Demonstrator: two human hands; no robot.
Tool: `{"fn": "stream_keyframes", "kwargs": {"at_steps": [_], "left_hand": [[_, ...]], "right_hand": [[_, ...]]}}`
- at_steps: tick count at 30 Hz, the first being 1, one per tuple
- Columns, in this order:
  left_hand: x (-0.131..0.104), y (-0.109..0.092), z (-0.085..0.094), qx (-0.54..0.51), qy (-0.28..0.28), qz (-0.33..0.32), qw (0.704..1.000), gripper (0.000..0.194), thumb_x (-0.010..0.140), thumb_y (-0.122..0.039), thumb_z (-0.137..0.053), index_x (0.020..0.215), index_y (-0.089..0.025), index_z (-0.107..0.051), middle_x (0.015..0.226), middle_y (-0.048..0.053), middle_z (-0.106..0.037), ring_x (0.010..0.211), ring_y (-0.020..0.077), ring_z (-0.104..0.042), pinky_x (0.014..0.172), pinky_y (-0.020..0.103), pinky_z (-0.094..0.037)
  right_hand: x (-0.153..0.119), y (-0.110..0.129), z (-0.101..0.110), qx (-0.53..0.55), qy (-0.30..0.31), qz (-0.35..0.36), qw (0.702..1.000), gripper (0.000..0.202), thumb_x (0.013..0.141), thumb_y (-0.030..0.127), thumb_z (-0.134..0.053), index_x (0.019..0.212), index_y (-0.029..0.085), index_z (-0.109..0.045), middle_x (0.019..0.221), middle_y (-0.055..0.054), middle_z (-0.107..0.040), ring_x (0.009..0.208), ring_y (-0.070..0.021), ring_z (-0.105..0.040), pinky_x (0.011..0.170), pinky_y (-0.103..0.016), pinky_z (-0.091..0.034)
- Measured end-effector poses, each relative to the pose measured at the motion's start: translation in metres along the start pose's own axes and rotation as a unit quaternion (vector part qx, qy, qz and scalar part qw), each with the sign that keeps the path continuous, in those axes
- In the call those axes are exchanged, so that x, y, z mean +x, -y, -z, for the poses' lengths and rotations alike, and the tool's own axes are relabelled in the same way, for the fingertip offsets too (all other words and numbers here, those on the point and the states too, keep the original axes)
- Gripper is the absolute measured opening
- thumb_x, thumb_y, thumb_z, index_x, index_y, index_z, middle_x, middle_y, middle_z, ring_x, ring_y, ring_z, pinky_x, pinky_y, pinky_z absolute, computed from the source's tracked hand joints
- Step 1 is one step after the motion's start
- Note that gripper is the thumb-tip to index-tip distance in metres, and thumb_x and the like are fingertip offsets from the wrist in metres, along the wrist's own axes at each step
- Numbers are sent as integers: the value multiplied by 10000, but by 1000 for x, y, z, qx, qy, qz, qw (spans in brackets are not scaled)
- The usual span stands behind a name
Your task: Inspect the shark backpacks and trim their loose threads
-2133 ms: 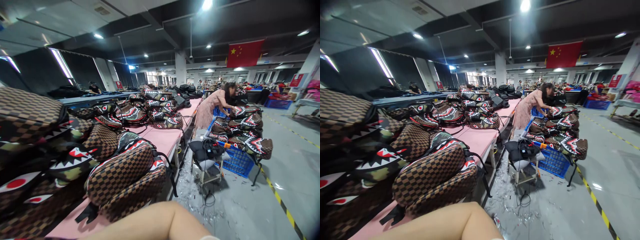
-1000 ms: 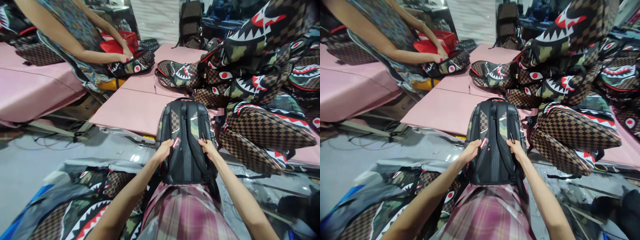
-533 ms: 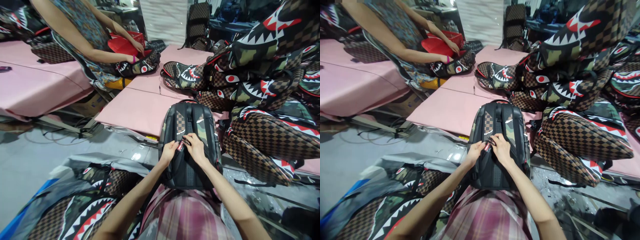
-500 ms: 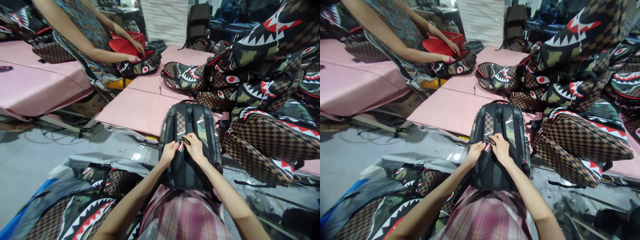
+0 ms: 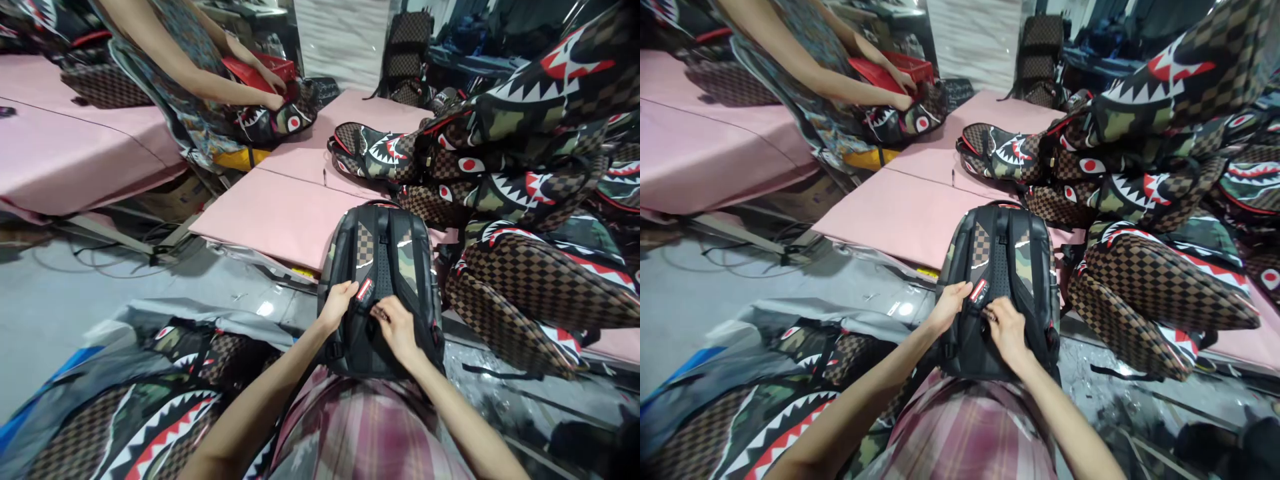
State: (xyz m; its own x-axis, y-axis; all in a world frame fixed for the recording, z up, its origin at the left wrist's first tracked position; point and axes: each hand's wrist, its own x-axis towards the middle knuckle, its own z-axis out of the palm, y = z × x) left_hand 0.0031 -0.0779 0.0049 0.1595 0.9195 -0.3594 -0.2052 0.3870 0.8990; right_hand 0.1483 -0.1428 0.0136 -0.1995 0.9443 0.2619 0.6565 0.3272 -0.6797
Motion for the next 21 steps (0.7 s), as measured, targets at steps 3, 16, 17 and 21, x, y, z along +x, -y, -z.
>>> {"fn": "stream_keyframes", "kwargs": {"at_steps": [3, 16, 17, 21], "left_hand": [[-1, -2, -3, 12, -9, -17, 1000, 422, 664, -544, -623, 622, -142, -502, 545, -42, -451, 490, 62, -352, 453, 185, -251], [-9, -12, 6, 10, 7, 38, 999, 472, 598, -586, -668, 605, -145, -500, 495, -57, -464, 447, 55, -374, 448, 184, -257], [-9, -9, 8, 3, 6, 40, 999, 464, 604, -580, -671, 620, -141, -518, 510, -51, -488, 459, 58, -393, 456, 182, -271], [-7, 5, 12, -47, 19, 33, 998, 441, 678, -561, -633, 749, -126, -610, 690, 10, -629, 645, 114, -547, 592, 205, -396]], "right_hand": [[21, -12, 2, -73, -43, 6, 996, 231, 829, 214, -526, 1054, 202, -577, 1022, -76, -575, 831, -172, -593, 625, -243, -455], [87, -76, 69, -81, -274, -187, 940, 263, 825, 337, -425, 833, 152, -611, 780, -72, -640, 701, -190, -560, 659, -288, -416], [81, -85, 83, -78, -286, -205, 933, 283, 815, 372, -439, 835, 152, -616, 755, -61, -638, 677, -184, -552, 633, -277, -410], [10, -111, 127, -45, -110, -219, 968, 323, 786, 418, -453, 710, 153, -621, 630, -27, -605, 591, -164, -537, 545, -247, -389]]}}
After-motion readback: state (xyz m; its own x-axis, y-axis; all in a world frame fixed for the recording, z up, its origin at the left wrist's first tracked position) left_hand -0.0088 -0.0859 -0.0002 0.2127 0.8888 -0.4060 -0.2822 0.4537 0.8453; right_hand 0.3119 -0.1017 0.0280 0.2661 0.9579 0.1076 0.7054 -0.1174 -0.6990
